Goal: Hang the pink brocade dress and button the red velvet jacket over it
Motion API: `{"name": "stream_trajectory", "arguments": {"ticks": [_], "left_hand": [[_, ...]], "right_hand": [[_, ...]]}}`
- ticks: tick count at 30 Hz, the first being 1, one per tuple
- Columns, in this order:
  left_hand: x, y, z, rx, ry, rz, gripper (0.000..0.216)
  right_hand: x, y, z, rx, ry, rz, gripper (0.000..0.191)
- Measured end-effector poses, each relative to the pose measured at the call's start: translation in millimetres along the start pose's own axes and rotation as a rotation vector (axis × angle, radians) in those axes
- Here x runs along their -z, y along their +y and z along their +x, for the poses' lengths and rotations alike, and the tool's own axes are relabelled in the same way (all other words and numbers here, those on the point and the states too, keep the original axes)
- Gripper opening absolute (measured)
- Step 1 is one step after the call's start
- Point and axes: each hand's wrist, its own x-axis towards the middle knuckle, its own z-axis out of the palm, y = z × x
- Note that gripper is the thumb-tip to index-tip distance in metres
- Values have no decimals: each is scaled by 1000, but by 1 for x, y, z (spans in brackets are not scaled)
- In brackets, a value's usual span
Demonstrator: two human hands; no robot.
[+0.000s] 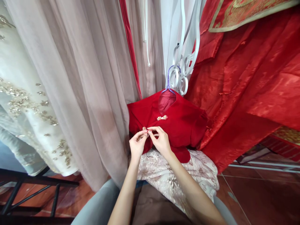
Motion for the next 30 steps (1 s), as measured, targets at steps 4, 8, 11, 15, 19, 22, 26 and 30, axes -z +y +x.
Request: {"name": "stream_trajectory", "arguments": {"ticks": [4,8,11,15,19,22,26,30], "left_hand": [[2,1,5,70,-65,-42,34],[-1,-3,8,89,-126,-77,33],[3,-13,5,14,-12,-13,37],[23,-36,-5,-34,59,192,30],[40,-56,-13,-28,86,371,25],[41,-65,-17,-50,54,422,25],[32,-68,-22,-82,35,401,28],[22,-62,-22,-71,20,327,24]], "right_hand": [[0,7,7,25,-12,62,16],[2,16,10,-15,-55,173,19],[9,21,-2,-78,-48,257,22],[18,24,-36,-140,45,82,16],[12,27,-67,-162,91,-81,10],[4,32,-75,-156,40,-90,10],[-1,42,-76,-157,74,-156,12],[-5,51,-78,-166,76,-151,17]]}}
